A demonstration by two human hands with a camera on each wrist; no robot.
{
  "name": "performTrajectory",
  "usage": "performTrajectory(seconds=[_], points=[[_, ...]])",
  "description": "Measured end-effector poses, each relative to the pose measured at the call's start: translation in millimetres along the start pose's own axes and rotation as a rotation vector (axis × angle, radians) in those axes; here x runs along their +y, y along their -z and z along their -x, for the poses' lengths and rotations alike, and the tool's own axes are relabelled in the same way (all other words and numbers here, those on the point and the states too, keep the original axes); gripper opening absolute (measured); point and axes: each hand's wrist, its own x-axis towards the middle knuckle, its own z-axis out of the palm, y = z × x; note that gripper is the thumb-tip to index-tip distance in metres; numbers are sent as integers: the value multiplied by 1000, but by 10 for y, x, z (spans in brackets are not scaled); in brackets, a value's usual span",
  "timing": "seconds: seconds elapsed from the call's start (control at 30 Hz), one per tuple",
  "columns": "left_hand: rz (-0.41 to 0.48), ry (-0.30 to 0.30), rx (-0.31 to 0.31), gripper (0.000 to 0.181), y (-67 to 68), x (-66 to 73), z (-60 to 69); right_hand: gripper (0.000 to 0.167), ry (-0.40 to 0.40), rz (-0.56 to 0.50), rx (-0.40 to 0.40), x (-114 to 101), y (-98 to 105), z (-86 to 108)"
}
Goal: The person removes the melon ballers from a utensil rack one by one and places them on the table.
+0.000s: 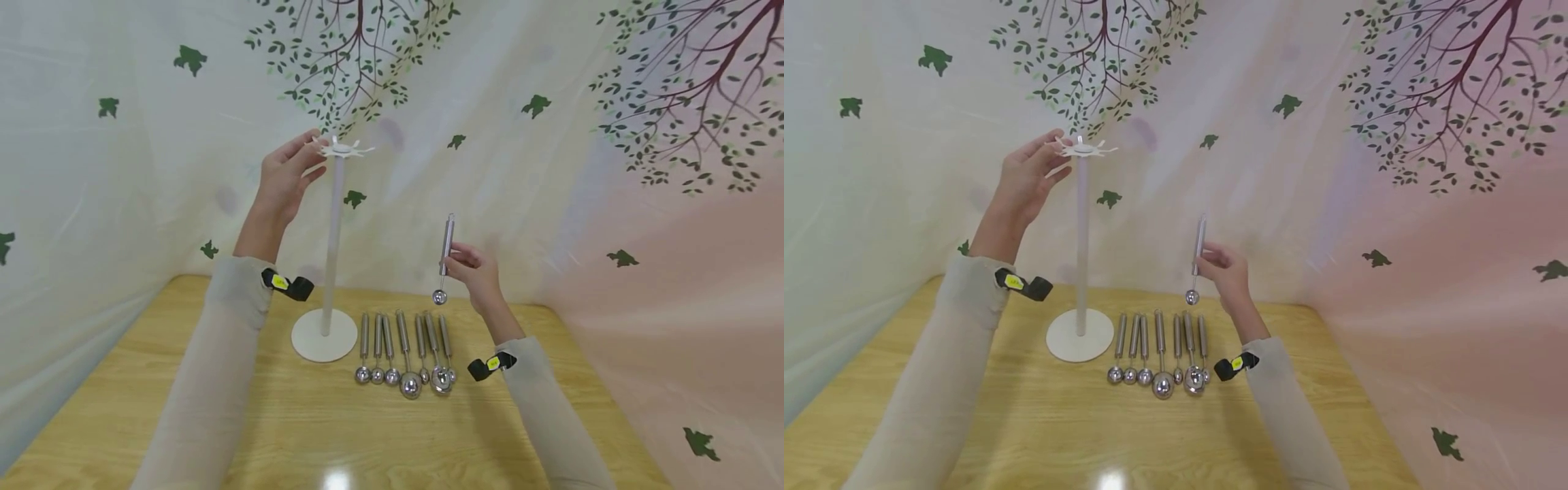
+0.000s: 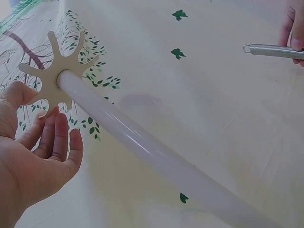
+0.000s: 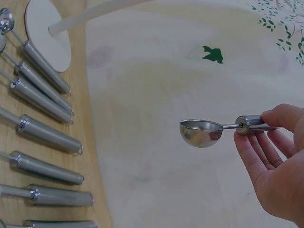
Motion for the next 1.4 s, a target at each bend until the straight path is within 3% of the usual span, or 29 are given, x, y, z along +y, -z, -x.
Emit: performTrajectory(seconds=[0.4,0.67,1.17,1.4], points=[[21,1,-2,48,11,5,17,47,-111,148,-6,391,375,213],[11,13,3,47,4,-13,31,47,-199,160,-27,572,550,343],[-12,-7,-11,45,8,20,45,49,-205,156,-90,810,711,492],[-7,-10,-10,43,2,17,48,47,-227,221,-92,967,778,589]])
